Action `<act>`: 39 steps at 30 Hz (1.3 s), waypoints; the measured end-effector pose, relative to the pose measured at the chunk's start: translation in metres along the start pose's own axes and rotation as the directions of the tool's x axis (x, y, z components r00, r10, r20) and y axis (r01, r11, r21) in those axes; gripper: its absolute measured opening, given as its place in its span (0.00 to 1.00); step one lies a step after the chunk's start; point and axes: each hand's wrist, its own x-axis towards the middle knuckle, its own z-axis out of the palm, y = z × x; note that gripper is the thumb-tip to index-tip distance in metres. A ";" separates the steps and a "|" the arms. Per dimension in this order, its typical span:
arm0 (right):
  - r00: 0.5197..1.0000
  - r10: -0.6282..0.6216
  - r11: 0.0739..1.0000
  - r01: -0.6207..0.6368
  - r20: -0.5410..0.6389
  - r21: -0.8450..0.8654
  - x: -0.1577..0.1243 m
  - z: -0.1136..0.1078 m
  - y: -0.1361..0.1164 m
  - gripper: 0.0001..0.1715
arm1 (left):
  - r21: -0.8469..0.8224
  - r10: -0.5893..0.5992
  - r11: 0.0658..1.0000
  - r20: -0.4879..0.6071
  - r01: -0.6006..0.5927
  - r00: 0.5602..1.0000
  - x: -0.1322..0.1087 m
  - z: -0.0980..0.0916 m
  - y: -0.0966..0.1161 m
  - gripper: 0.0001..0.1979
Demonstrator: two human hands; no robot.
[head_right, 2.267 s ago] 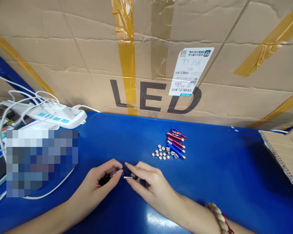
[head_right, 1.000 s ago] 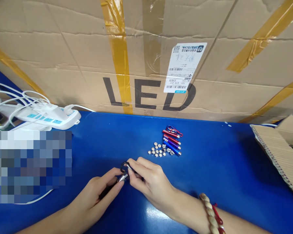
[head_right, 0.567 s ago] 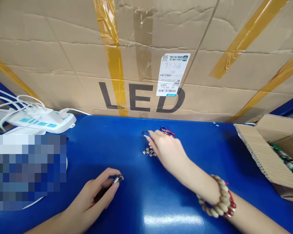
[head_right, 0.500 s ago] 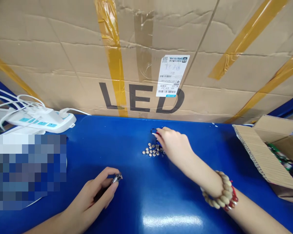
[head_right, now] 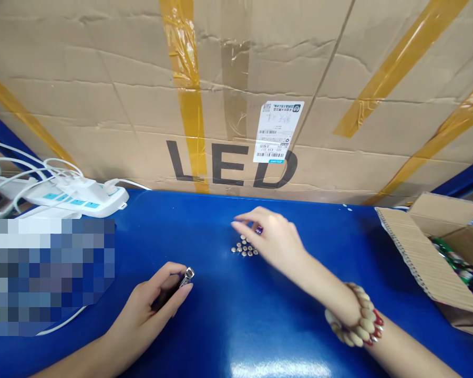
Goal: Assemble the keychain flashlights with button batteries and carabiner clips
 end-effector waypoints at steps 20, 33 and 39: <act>0.978 -0.100 0.662 -0.071 0.182 0.746 -0.041 0.016 -0.060 0.05 | -0.021 0.136 0.990 0.016 -0.136 0.991 -0.004 0.004 0.010 0.14; 0.980 -0.109 0.726 -0.038 0.169 0.687 -0.042 0.016 -0.060 0.07 | -0.291 -0.010 0.954 0.200 0.070 0.980 -0.003 0.004 0.015 0.15; 0.979 -0.087 0.701 -0.069 0.182 0.709 -0.030 0.007 -0.049 0.11 | -0.389 -0.036 0.914 0.197 0.111 0.980 -0.008 0.005 0.017 0.17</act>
